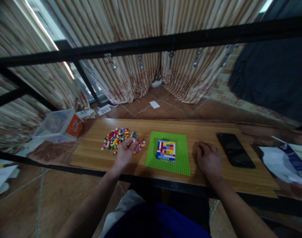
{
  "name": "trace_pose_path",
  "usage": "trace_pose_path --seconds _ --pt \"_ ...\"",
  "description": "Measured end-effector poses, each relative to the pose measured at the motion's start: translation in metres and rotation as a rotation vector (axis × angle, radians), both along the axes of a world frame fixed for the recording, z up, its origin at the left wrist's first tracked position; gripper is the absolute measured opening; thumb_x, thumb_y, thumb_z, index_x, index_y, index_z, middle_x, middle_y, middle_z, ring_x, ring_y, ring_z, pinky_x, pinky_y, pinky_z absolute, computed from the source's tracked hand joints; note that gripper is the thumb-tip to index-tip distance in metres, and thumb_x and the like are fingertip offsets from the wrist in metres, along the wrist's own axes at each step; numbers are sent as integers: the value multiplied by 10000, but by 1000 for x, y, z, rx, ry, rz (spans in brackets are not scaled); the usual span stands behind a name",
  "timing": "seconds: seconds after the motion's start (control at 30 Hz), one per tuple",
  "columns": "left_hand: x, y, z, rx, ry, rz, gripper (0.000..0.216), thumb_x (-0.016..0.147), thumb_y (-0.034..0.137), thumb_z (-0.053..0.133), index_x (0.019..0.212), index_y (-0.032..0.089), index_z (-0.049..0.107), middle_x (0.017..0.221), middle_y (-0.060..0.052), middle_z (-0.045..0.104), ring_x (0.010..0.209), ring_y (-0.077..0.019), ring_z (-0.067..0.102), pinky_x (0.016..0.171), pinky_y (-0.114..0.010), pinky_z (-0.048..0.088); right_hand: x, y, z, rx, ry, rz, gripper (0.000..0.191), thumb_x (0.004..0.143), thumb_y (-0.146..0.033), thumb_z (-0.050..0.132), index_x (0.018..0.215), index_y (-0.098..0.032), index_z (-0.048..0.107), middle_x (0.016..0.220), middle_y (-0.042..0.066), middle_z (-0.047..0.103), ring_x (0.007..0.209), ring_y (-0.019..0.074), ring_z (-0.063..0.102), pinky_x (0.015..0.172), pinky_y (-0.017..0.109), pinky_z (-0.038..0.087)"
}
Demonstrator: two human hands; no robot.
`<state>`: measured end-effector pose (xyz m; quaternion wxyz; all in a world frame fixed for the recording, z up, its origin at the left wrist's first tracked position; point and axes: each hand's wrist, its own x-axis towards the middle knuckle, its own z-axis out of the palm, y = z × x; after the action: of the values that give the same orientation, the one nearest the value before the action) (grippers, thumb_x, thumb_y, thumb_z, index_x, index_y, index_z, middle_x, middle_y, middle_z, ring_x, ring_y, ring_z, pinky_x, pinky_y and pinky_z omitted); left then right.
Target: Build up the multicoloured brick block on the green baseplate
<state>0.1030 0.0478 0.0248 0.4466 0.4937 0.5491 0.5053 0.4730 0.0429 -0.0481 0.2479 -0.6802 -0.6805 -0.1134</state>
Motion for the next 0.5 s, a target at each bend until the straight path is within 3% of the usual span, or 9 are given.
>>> trace_pose_path --seconds 0.33,0.5 --pt "-2 -1 1 -8 161 62 179 851 246 502 891 169 658 722 5 665 595 -129 634 565 -238 515 0 0 0 8 31 17 359 913 -354 442 1106 -140 657 1100 164 655 1021 298 573 892 462 447" --pt "-7 5 2 53 575 0 221 847 188 474 756 181 677 604 8 623 551 -127 563 553 -223 414 -2 -1 3 -6 25 5 366 923 -355 437 1107 -128 659 1098 164 658 1023 292 573 904 458 445"
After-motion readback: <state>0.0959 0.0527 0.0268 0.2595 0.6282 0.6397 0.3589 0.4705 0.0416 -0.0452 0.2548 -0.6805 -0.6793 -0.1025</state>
